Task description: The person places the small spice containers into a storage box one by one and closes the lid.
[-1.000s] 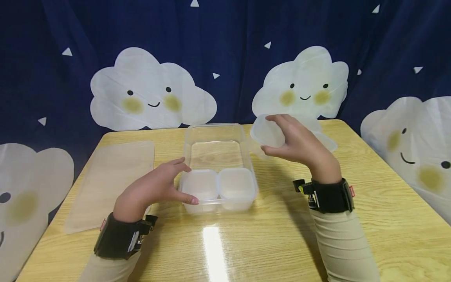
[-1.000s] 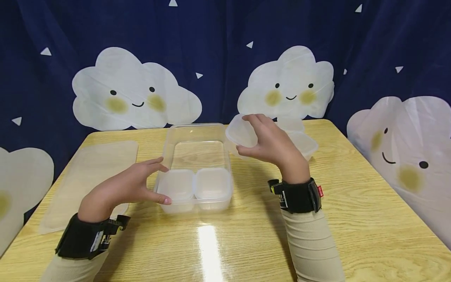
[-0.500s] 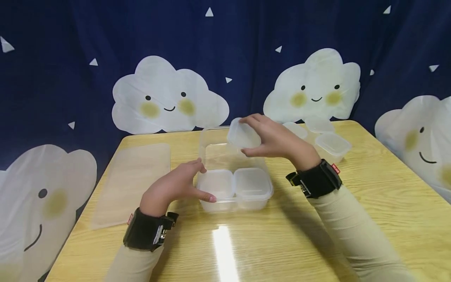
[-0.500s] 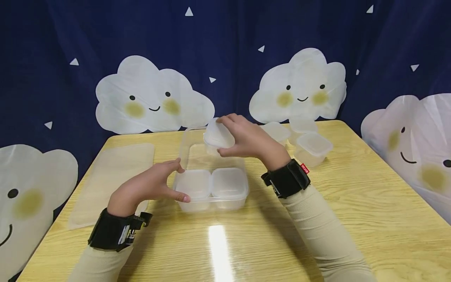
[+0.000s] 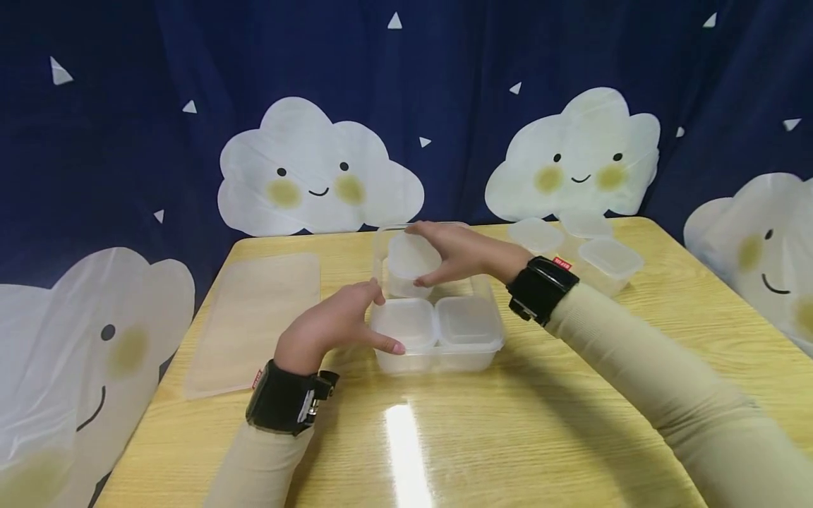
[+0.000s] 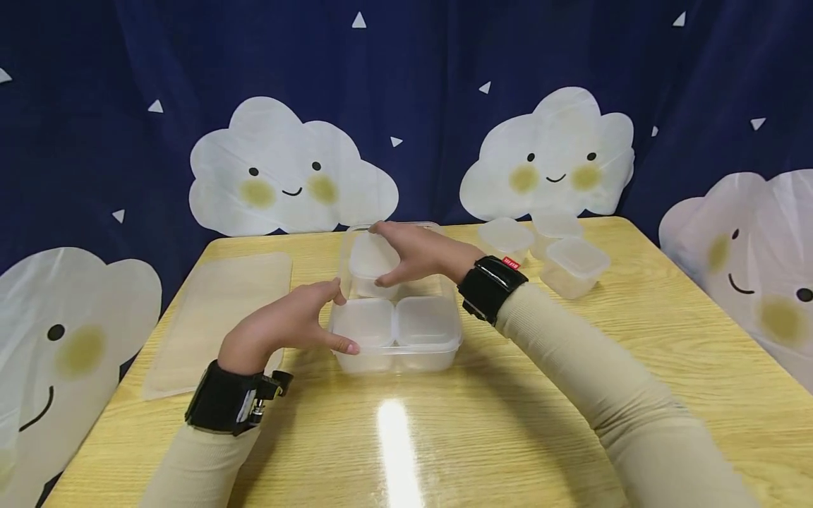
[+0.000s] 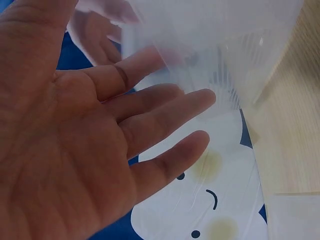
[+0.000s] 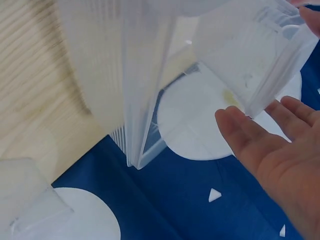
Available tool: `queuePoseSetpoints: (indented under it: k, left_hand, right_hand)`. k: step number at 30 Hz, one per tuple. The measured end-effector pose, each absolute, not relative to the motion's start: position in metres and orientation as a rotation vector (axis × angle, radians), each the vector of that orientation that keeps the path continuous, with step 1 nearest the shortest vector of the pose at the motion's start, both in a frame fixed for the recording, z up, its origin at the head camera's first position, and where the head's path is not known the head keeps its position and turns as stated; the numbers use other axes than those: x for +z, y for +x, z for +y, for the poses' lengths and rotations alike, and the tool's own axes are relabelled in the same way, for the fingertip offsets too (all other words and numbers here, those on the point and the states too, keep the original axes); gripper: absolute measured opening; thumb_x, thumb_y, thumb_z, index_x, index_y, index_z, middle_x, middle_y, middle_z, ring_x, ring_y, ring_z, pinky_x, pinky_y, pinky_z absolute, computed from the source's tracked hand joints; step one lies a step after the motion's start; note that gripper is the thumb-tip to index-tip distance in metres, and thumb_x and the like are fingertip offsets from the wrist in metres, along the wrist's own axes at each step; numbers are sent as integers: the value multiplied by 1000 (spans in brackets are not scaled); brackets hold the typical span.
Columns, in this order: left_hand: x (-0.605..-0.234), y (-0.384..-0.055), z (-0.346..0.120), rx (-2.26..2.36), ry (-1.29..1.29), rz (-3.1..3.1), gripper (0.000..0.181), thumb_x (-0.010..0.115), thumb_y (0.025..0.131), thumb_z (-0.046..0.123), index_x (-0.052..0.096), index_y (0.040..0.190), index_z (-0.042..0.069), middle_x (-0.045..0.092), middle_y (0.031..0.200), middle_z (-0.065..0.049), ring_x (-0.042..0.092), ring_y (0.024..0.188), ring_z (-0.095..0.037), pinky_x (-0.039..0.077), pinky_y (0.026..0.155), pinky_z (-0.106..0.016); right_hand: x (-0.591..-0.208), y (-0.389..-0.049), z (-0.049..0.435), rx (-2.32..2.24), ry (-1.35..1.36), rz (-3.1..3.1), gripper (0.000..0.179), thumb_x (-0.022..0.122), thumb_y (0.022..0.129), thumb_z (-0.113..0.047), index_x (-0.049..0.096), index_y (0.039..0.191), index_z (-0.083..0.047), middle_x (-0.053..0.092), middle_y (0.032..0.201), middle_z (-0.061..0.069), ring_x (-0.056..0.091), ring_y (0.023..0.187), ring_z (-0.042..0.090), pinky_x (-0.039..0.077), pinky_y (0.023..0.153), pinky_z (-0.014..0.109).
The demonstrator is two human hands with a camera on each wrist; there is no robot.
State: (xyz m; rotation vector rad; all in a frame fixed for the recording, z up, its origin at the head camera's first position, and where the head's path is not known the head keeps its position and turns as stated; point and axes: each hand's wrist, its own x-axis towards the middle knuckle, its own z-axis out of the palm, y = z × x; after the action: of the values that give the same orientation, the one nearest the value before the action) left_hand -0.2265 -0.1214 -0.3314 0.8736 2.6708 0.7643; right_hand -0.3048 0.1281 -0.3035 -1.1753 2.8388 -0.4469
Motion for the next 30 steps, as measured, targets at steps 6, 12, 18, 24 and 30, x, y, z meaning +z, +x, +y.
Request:
queuePoseSetpoints:
  k: [6, 12, 18, 24, 30]
  left_hand:
    - [-330, -225, -119, 737, 852, 2673, 77, 93, 70, 44, 58, 118, -5, 64, 109, -12, 60, 99, -26, 51, 87, -39]
    - [-330, -225, -119, 747, 839, 2680, 75, 94, 69, 44, 59, 117, -3, 65, 108, -11, 60, 98, -27, 51, 84, -37]
    - [-329, -225, -121, 723, 834, 2689, 78, 93, 69, 47, 58, 119, -1, 66, 106, -11, 59, 94, -24, 51, 82, -37]
    - [-328, -225, -121, 696, 819, 2694, 81, 92, 68, 50, 58, 122, -1, 66, 108, -12, 59, 94, -23, 51, 82, -37]
    - [-329, -226, -120, 704, 825, 2688, 83, 92, 69, 51, 58, 124, 0, 66, 109, -12, 59, 96, -23, 52, 83, -38]
  right_hand:
    - [-306, -315, 121, -380, -1044, 2792, 88, 86, 81, -37, 42, 147, 2, 55, 144, 17, 54, 127, 28, 42, 109, 43]
    - [-312, -321, 114, -409, -1011, 2679, 84, 86, 82, -32, 42, 146, 3, 56, 139, 17, 55, 122, 28, 43, 108, 43]
    - [-317, -325, 106, -414, -963, 2630, 81, 84, 84, -32, 42, 145, 1, 58, 133, 14, 55, 118, 27, 45, 105, 42]
    - [-319, -327, 105, -409, -923, 2602, 82, 83, 86, -35, 41, 148, -1, 54, 141, 16, 53, 124, 28, 43, 109, 44]
    - [-315, -329, 105, -383, -873, 2565, 85, 81, 87, -39, 37, 151, -2, 48, 147, 18, 49, 130, 30, 39, 112, 46]
